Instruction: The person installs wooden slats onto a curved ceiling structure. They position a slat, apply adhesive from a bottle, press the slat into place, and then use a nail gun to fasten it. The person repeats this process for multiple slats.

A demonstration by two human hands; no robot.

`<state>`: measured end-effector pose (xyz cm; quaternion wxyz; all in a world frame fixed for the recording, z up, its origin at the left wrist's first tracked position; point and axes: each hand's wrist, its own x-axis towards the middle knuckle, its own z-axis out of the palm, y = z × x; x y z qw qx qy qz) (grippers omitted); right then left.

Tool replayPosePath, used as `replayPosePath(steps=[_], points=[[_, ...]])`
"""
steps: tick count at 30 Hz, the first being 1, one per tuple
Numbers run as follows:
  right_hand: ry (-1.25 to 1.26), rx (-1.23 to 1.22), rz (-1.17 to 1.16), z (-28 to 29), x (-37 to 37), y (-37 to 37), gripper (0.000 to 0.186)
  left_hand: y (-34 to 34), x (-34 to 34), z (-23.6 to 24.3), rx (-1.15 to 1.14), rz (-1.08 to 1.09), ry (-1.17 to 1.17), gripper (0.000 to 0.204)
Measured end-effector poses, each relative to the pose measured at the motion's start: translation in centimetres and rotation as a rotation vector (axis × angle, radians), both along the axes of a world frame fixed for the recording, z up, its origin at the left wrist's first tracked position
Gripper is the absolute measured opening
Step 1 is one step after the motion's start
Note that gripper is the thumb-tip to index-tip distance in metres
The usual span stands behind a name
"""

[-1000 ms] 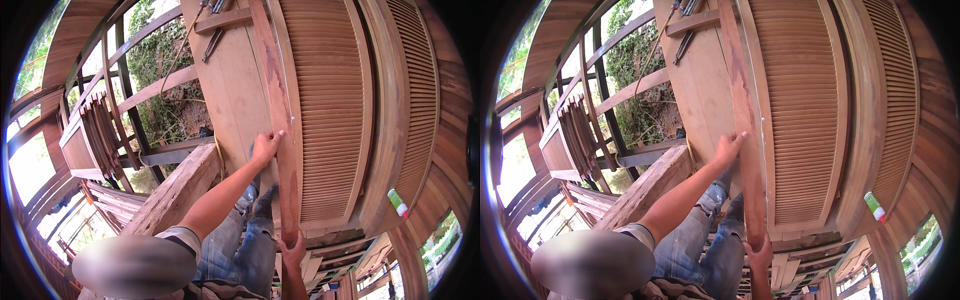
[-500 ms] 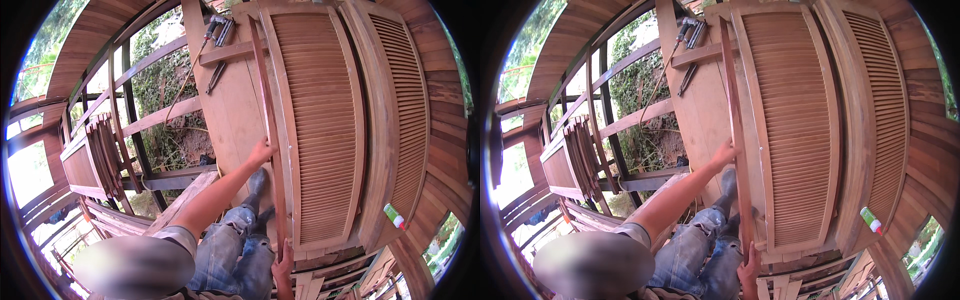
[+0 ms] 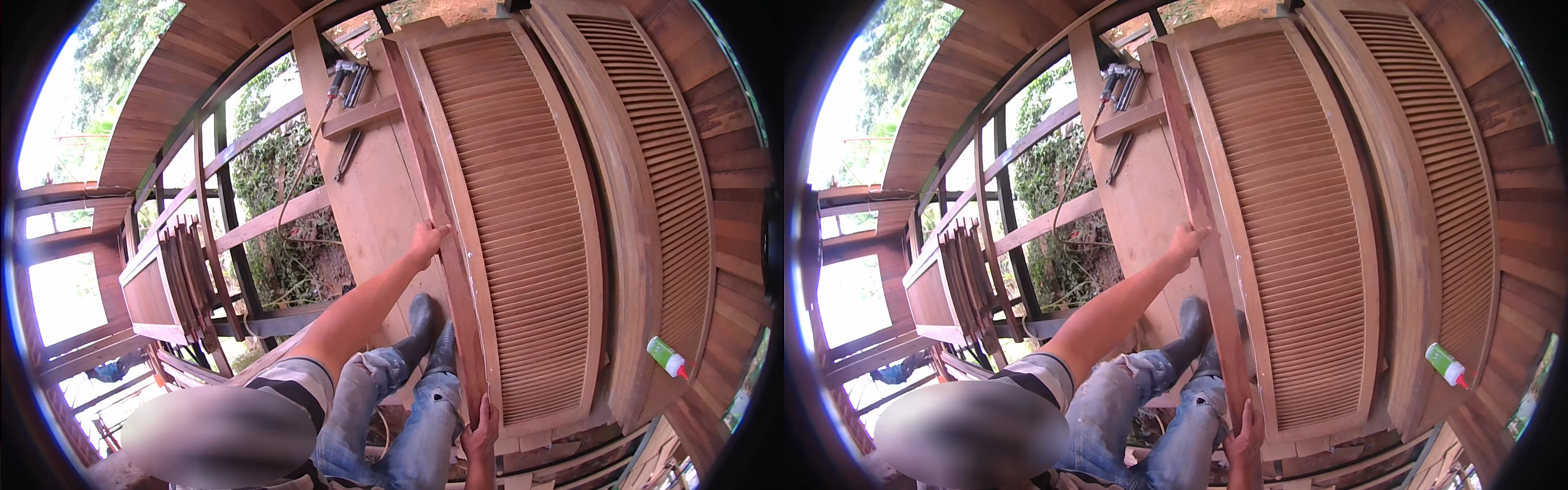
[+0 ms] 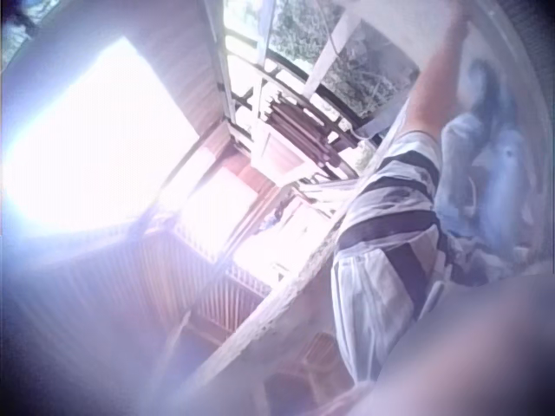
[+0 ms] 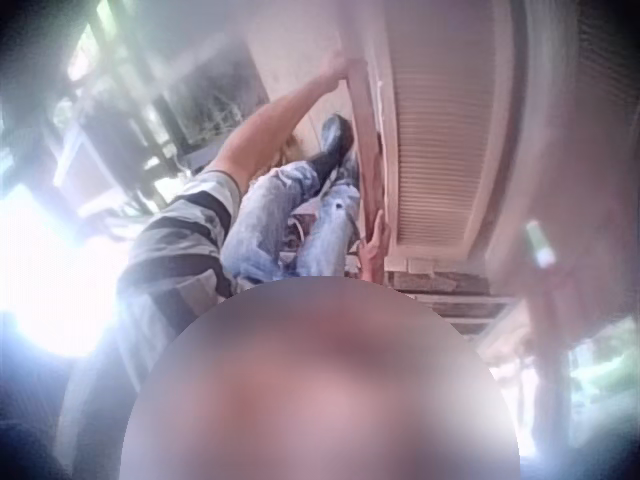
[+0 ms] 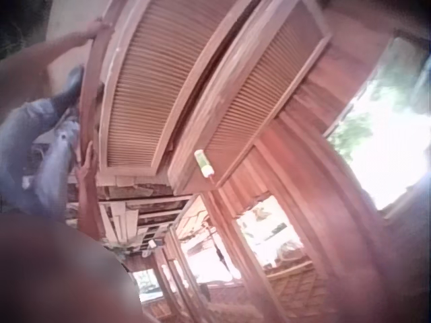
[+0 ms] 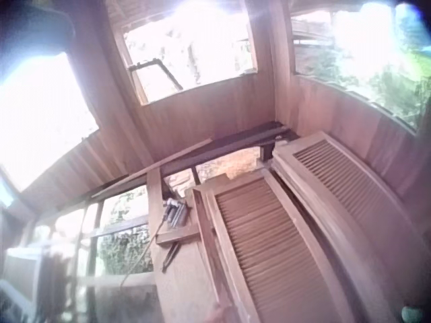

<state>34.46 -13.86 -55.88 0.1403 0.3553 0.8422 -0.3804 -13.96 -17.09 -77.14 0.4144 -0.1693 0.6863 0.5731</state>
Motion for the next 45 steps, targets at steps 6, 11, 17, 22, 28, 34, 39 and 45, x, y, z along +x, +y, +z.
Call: replayPosePath(steps=[6, 11, 17, 22, 28, 34, 39, 45], points=[[0.110, 0.023, -0.013, -9.0, 1.6, 1.5, 0.090, 1.4, 0.1, -3.5, -0.024, -0.054, 0.054, 0.031], [0.109, 0.094, -0.015, -19.3, 5.8, 1.6, 0.079, 2.8, 0.6, -7.7, -0.012, -0.035, 0.101, 0.031], [0.107, 0.199, 0.278, -28.6, 7.7, 1.2, 0.065, 4.7, 2.2, -11.2, -0.247, -0.030, 0.327, 0.039], [0.141, 0.581, 0.477, -32.7, 8.0, 0.2, 0.067, 2.7, 1.7, -16.3, -0.132, 0.047, 0.314, 0.043], [0.124, 0.753, 0.577, -33.9, 7.1, 0.2, 0.065, 2.0, 1.6, -17.0, -0.042, 0.018, 0.205, 0.057], [0.052, 0.731, 0.345, -33.9, 8.2, -3.3, 0.061, 2.4, 0.2, -18.6, -0.194, -0.090, 0.217, 0.066], [0.029, 0.687, 0.170, -34.5, 8.3, -6.6, 0.061, 0.7, -0.5, -23.9, -0.368, -0.101, 0.473, 0.058], [-0.128, 0.693, -0.111, -35.6, 6.1, -9.0, 0.062, -1.1, -1.7, -23.4, -0.011, -0.186, 0.274, 0.046]])
